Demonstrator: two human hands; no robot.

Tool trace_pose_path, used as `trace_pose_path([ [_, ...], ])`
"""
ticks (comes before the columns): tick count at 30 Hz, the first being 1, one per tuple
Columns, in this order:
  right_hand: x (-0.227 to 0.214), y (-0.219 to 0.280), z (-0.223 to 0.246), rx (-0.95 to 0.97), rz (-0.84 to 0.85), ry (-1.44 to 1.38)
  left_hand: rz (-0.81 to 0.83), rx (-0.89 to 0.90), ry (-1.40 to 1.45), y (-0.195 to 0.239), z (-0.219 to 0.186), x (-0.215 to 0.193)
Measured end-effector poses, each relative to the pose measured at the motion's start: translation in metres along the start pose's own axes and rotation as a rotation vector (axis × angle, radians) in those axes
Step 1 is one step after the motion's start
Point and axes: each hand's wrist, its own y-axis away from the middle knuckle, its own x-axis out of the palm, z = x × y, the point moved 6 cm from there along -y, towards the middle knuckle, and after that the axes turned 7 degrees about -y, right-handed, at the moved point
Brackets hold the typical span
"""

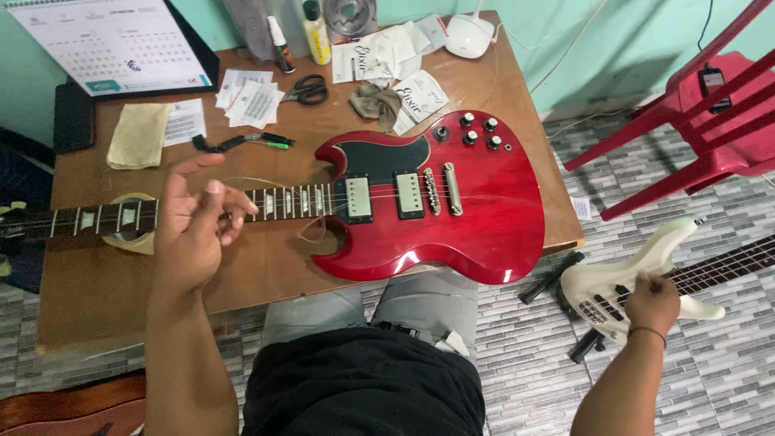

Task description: The person replaces strings on a red electric guitar. They thread a new string through the bridge, cut the excess with a wire cutter, and wind the string onto the tuning peg at the headstock.

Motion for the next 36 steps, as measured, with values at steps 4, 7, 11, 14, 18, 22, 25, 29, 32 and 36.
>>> trace_pose_path([
  [4,-0.025,-0.068,-0.121,-0.032,-0.095,0.157,0.014,-0.243,0.003,0.000,0.016,0.002],
  [7,-0.043,-0.112,-0.218,0.069,-0.122,0.341,0.047,-0.384,-0.178,-0.001,0.026,0.013],
  [11,-0.038,-0.113,-0.307,0.022,0.338,1.727,0.032,-0.300,-0.286,-0.006,0.030,0.024],
  [14,-0.048,-0.105,-0.399,0.382,0.401,1.202,0.018,-0.265,-0.362,-0.010,0.028,0.032],
  [18,-0.069,-0.104,-0.443,0.576,0.187,0.539,0.028,-0.249,-0.546,-0.009,0.015,0.046],
  [22,-0.085,-0.104,-0.442,0.471,0.099,0.652,0.096,-0.227,-0.668,-0.005,0.012,0.059],
  [25,-0.099,-0.099,-0.444,0.394,0.031,0.735,0.124,0.007,-0.519,0.003,0.000,0.071],
  [29,-0.111,-0.100,-0.436,0.277,-0.063,0.835,0.268,0.093,-0.419,0.016,-0.006,0.083],
  [32,-0.118,-0.101,-0.428,0.183,-0.130,0.913,0.311,0.125,-0.448,0.025,-0.009,0.078],
  [36,-0.072,0.004,-0.145,-0.533,-0.401,-0.031,0.284,0.221,-0.572,0.032,-0.011,0.069],
])
